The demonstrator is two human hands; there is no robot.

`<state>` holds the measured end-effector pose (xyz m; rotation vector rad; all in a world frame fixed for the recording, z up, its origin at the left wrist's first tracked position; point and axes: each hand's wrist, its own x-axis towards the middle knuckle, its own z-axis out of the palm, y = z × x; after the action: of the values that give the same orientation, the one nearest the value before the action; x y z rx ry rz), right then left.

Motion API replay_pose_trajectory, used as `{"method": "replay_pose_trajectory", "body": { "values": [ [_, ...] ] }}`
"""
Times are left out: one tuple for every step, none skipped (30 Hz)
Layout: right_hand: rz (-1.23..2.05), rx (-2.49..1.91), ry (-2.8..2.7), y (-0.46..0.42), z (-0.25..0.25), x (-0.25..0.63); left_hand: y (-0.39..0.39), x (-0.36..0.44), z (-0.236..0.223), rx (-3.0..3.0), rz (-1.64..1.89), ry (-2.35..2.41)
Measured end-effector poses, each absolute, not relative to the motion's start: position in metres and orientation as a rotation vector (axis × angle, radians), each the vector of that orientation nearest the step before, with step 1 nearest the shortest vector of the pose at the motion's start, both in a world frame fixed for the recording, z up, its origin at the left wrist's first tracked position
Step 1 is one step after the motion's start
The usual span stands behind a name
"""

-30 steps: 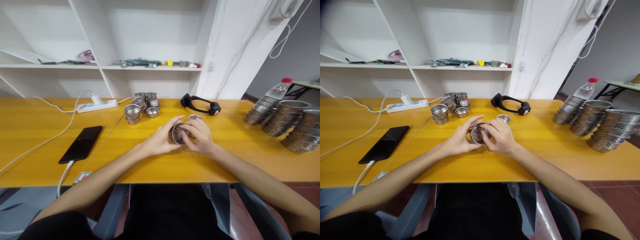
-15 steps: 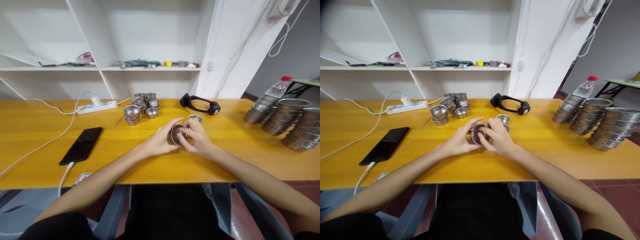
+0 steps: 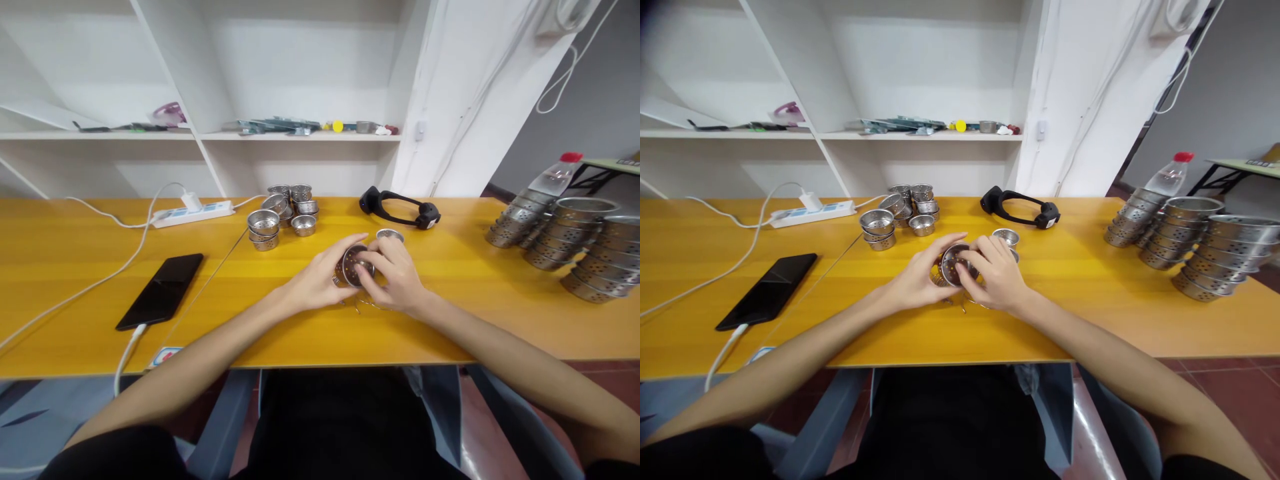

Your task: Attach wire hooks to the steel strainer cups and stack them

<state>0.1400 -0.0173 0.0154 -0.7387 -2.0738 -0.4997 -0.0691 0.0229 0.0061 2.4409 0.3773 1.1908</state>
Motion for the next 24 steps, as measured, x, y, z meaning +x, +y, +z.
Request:
{"method": "replay_pose_trajectory", "body": {
  "values": [
    [-0.504,-0.743,-2.084,-0.018,0.015,0.140,0.023,-0.069,0.006,2.449,1.189,0.377],
    [-0.504,-0.747,-2.096,-0.018,0.015,0.139,0.022,-0.069,0.006,2.457,1.188,0.374],
    [-0.500,-0.751,-2.103,-0.019,0.014,0.138,0.022,-0.069,0.006,2.464,1.188,0.369],
    [-0.493,-0.755,-2.104,-0.019,0.013,0.137,0.022,-0.070,0.006,2.472,1.188,0.362],
    [-0.484,-0.759,-2.103,-0.020,0.013,0.137,0.023,-0.070,0.006,2.480,1.189,0.353],
    [-0.477,-0.762,-2.103,-0.020,0.012,0.136,0.023,-0.070,0.006,2.487,1.188,0.344],
    [-0.474,-0.767,-2.102,-0.020,0.012,0.135,0.023,-0.070,0.006,2.492,1.186,0.339],
    [-0.477,-0.772,-2.100,-0.021,0.012,0.135,0.023,-0.070,0.006,2.495,1.183,0.340],
    [-0.485,-0.775,-2.100,-0.020,0.012,0.135,0.023,-0.070,0.006,2.497,1.178,0.345],
    [-0.495,-0.778,-2.101,-0.020,0.013,0.135,0.023,-0.069,0.006,2.500,1.175,0.354],
    [-0.504,-0.780,-2.100,-0.020,0.014,0.136,0.023,-0.069,0.007,2.500,1.181,0.372],
    [-0.510,-0.778,-2.096,-0.020,0.015,0.137,0.023,-0.068,0.007,2.499,1.197,0.397],
    [-0.514,-0.775,-2.088,-0.019,0.016,0.138,0.024,-0.068,0.007,2.495,1.233,0.430],
    [-0.514,-0.774,-2.074,-0.019,0.018,0.140,0.025,-0.068,0.007,2.483,1.285,0.479],
    [-0.512,-0.777,-2.054,-0.019,0.019,0.141,0.027,-0.069,0.009,2.464,1.347,0.541],
    [-0.509,-0.784,-2.031,-0.018,0.020,0.143,0.030,-0.070,0.010,2.437,1.406,0.613],
    [-0.503,-0.797,-2.011,-0.018,0.021,0.144,0.035,-0.072,0.013,2.404,1.457,0.695],
    [-0.494,-0.814,-1.997,-0.017,0.022,0.146,0.041,-0.075,0.016,2.372,1.493,0.789],
    [-0.485,-0.832,-1.990,-0.016,0.022,0.147,0.048,-0.078,0.021,2.345,1.515,0.894],
    [-0.475,-0.848,-1.992,-0.015,0.022,0.148,0.057,-0.082,0.026,2.330,1.525,1.009],
    [-0.466,-0.859,-1.999,-0.015,0.021,0.148,0.066,-0.086,0.031,2.329,1.524,1.136],
    [-0.460,-0.868,-2.011,-0.014,0.020,0.149,0.076,-0.090,0.036,2.347,1.514,1.261],
    [-0.455,-0.877,-2.025,-0.013,0.019,0.149,0.086,-0.092,0.040,2.382,1.482,1.368],
    [-0.452,-0.890,-2.039,-0.012,0.018,0.149,0.095,-0.094,0.044,2.419,1.437,1.460]
  ]
}}
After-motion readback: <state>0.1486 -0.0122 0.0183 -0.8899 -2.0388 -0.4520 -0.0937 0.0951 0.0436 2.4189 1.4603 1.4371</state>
